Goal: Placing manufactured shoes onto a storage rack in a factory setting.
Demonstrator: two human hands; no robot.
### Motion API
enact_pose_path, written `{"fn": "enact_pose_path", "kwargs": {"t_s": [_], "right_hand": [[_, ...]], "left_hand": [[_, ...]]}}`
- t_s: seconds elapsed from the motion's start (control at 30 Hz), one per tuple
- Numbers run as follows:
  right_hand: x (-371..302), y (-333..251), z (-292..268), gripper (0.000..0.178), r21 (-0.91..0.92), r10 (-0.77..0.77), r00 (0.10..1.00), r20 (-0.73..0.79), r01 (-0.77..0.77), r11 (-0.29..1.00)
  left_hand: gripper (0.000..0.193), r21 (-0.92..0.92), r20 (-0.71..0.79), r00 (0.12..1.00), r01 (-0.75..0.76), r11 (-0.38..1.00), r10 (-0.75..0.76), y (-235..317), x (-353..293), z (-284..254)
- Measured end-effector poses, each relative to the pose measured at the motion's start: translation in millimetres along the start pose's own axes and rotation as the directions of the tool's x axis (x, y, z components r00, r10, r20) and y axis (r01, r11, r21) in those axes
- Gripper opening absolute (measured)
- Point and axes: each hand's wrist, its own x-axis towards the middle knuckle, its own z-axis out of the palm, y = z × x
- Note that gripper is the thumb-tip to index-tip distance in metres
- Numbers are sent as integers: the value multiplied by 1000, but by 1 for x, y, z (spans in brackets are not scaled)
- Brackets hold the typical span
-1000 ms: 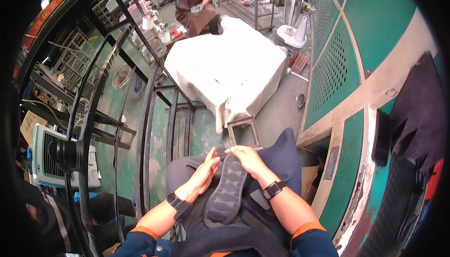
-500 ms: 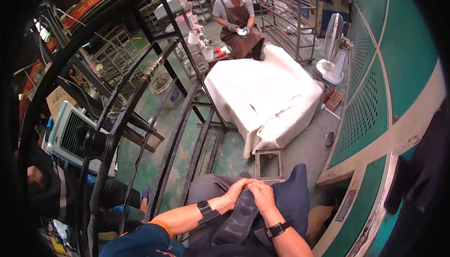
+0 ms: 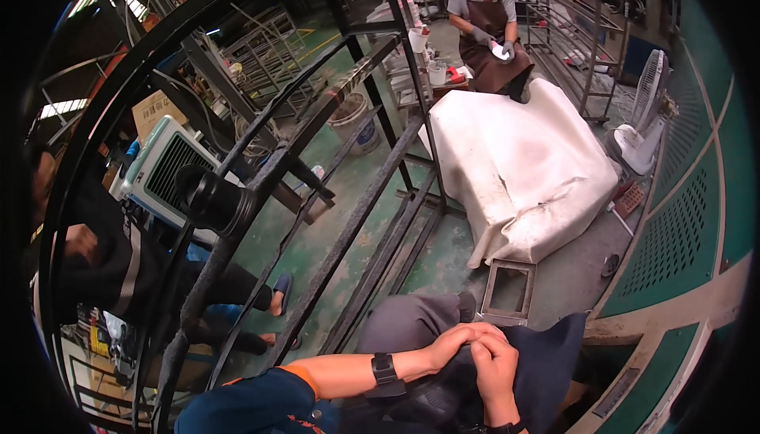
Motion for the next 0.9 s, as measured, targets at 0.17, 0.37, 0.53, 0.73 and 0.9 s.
{"fn": "enact_pose_path", "kwargs": {"t_s": [0.17, 0.37, 0.53, 0.73, 0.9], "right_hand": [[23, -3, 1, 29, 287, 152, 987, -56, -130, 949], [85, 42, -52, 42, 637, 469, 880, -73, -321, 701], [95, 49, -59, 52, 771, 540, 841, 43, -372, 517], [56, 28, -19, 55, 707, 362, 915, -178, -137, 693], [56, 27, -12, 48, 702, 364, 916, -166, -150, 696]], "left_hand": [[44, 40, 6, 998, 60, 997, -60, 6, 11, -11], [59, -150, 24, 998, 64, 987, -61, -33, -40, -24], [59, -410, -77, 997, -10, 912, -24, -43, -53, 11], [62, -338, -326, 909, -369, 866, 259, -44, -53, 26], [72, -644, -181, 956, -294, 707, 232, -60, -62, 17]]}}
